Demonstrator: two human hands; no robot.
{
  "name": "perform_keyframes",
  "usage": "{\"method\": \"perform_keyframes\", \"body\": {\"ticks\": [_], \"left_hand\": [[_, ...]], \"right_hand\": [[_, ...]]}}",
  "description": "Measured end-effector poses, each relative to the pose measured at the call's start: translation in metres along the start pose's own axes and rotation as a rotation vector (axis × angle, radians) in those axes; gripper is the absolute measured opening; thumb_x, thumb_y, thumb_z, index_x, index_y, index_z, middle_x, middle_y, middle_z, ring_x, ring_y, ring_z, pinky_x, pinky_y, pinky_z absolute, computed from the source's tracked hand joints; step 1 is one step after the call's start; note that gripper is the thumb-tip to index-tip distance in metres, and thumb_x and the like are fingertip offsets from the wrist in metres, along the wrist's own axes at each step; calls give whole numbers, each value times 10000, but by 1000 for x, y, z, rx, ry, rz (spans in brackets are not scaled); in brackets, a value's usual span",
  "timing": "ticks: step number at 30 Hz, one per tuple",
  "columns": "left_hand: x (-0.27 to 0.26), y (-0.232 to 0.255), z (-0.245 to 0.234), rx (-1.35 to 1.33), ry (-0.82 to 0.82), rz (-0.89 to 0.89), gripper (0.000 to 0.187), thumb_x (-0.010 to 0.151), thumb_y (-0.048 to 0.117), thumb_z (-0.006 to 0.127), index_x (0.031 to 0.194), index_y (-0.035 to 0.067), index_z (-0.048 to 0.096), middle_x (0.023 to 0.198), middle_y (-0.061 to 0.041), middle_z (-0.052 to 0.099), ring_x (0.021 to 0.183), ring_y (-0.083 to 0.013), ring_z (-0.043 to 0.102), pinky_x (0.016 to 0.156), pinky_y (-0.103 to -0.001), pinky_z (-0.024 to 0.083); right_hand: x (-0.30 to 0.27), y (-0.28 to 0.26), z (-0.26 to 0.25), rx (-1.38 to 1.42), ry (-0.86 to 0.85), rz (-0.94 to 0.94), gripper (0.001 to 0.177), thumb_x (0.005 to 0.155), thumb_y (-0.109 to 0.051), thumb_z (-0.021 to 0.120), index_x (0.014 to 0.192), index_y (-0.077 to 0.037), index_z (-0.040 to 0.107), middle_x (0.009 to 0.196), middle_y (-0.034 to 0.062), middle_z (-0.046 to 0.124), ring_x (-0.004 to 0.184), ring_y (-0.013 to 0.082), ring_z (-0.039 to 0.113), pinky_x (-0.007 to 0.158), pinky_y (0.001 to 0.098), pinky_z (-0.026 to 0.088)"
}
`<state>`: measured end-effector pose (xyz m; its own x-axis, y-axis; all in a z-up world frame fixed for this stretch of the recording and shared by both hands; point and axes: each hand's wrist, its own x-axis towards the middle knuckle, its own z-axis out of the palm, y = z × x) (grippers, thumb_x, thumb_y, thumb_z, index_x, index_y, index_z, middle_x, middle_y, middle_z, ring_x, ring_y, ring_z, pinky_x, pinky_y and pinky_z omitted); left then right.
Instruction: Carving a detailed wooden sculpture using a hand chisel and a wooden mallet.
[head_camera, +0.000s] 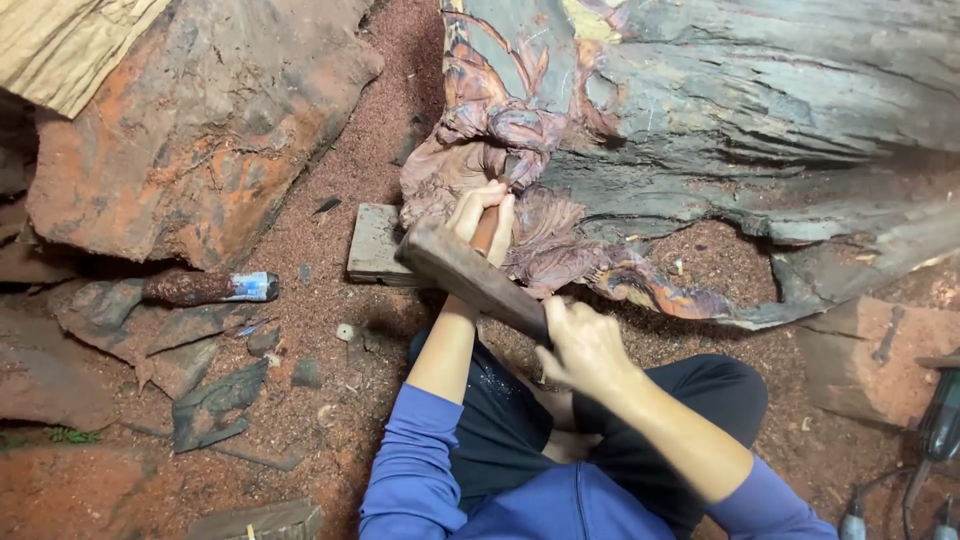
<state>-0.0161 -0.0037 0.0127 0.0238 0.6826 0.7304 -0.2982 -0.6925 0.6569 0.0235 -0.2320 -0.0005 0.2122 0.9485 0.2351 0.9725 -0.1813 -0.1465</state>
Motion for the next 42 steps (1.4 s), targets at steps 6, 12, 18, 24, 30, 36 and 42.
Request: {"method": "perform_keyframes", "body": {"ticks": [6, 12, 18, 24, 30, 36, 42], "left_hand": [[0, -5, 1, 72, -58, 92, 106, 855, 31, 801, 815, 42, 703, 870, -84, 738, 876, -273, 758, 833, -366, 631], [1, -8, 0, 55, -53, 80, 96, 874, 46, 783, 818, 39, 705, 887, -98, 740, 919, -299, 748, 850, -371, 620], [-3, -2, -3, 45, -68, 73, 122, 898, 81, 767, 809, 62, 686, 904, -75, 744, 942, -284, 748, 822, -366, 615], [2, 16, -5, 105, -162, 95, 111, 952, 19, 703, 876, -4, 626, 929, -177, 694, 967, -400, 714, 771, -442, 603], [33, -19, -9, -98, 44, -63, 116, 926, 64, 699, 817, 53, 659, 848, -75, 723, 797, -245, 765, 688, -273, 633], [63, -19, -2, -385, 454, -557, 246, 1027, 118, 525, 1187, -31, 413, 1045, -238, 669, 967, -311, 744, 930, -396, 648], [27, 45, 102, -264, -212, 364, 250, 782, -79, 657, 601, 93, 673, 639, 53, 715, 438, -80, 582, 354, -182, 339]], "right_hand": [[-14, -14, -22, 207, 143, -328, 634, 746, -497, 676, 1236, -98, 614, 721, 56, 531, 660, 261, 657, 590, 342, 567], [-1, 3, -20, 38, 34, -85, 682, 619, -418, 830, 1143, -78, 558, 717, 107, 641, 659, 334, 713, 573, 459, 564], [-2, -4, -26, 113, 278, -469, 254, 888, -294, 632, 1084, -135, 657, 710, 43, 536, 637, 223, 612, 581, 277, 523], [-10, 9, -7, 126, 1, -166, 515, 688, -463, 765, 1058, -154, 586, 698, 40, 589, 647, 279, 702, 568, 391, 579], [-12, 32, -9, 112, 26, 20, 652, 642, -430, 803, 1198, -189, 564, 728, 74, 627, 683, 320, 724, 641, 440, 577], [-83, 39, -3, 585, 235, 306, 584, 709, -147, 846, 1223, -5, 605, 1019, 102, 751, 806, 212, 721, 735, 306, 570], [-138, 84, 20, 1216, 198, 700, 484, 816, 19, 622, 1297, 74, 593, 706, 152, 639, 484, 224, 561, 532, 293, 465]]}}
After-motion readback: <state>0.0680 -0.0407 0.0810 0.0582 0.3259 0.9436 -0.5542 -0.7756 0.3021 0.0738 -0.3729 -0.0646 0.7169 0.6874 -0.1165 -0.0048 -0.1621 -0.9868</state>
